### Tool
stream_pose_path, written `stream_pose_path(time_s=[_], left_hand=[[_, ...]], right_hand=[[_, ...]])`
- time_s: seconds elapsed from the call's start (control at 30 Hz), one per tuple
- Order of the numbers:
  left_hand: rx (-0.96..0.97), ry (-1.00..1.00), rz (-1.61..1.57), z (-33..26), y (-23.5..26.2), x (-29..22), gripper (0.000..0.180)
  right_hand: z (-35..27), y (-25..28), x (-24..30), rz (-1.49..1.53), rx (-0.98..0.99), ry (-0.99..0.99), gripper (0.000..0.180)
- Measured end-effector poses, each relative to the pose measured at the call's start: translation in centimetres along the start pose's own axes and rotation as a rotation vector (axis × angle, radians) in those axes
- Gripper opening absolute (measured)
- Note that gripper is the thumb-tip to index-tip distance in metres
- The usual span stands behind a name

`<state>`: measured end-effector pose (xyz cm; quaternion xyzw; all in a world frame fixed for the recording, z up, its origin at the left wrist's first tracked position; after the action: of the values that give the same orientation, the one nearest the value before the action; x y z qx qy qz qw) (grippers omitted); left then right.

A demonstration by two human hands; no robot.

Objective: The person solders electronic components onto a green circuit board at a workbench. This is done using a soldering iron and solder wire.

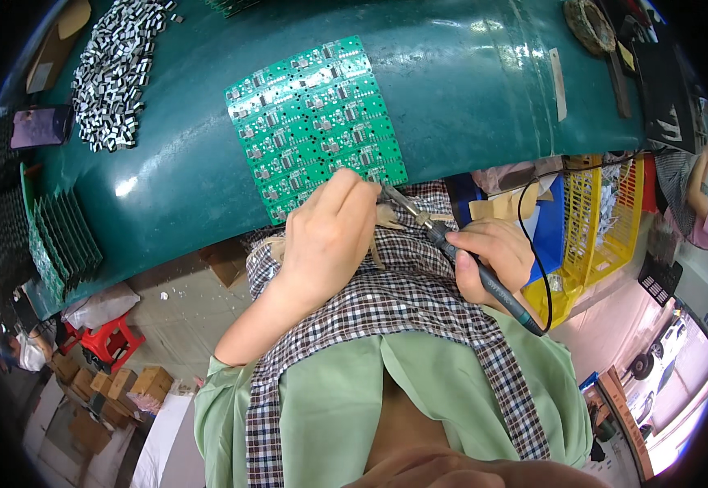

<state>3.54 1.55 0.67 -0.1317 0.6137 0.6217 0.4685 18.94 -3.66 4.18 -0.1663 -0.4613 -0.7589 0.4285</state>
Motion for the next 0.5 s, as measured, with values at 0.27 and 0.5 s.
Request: stream_pose_path(time_s=[0.27, 0.5], left_hand=[[-0.282, 0.128, 0.041, -2.8, 7.3, 2.4, 0.015], [-0.743, 0.460, -0.086, -8.3, 16.8, 9.1, 0.004]], right_hand=[[-1.1, 2.9, -1.3, 0.029, -0.141, -0.179, 0.014], [-0.3, 1.5, 0.6, 0.012, -0.088, 0.011, 0.010]])
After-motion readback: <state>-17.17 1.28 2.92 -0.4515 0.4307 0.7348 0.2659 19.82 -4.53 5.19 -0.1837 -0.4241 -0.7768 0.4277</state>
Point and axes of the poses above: each hand's wrist, its own z-axis towards the middle knuckle, its own y-axis out of the back of the hand, x = y × z, the point moved 9 cm from there along z, towards the middle knuckle, and after that the axes turned 5 degrees about -z, right-handed, at the moved point
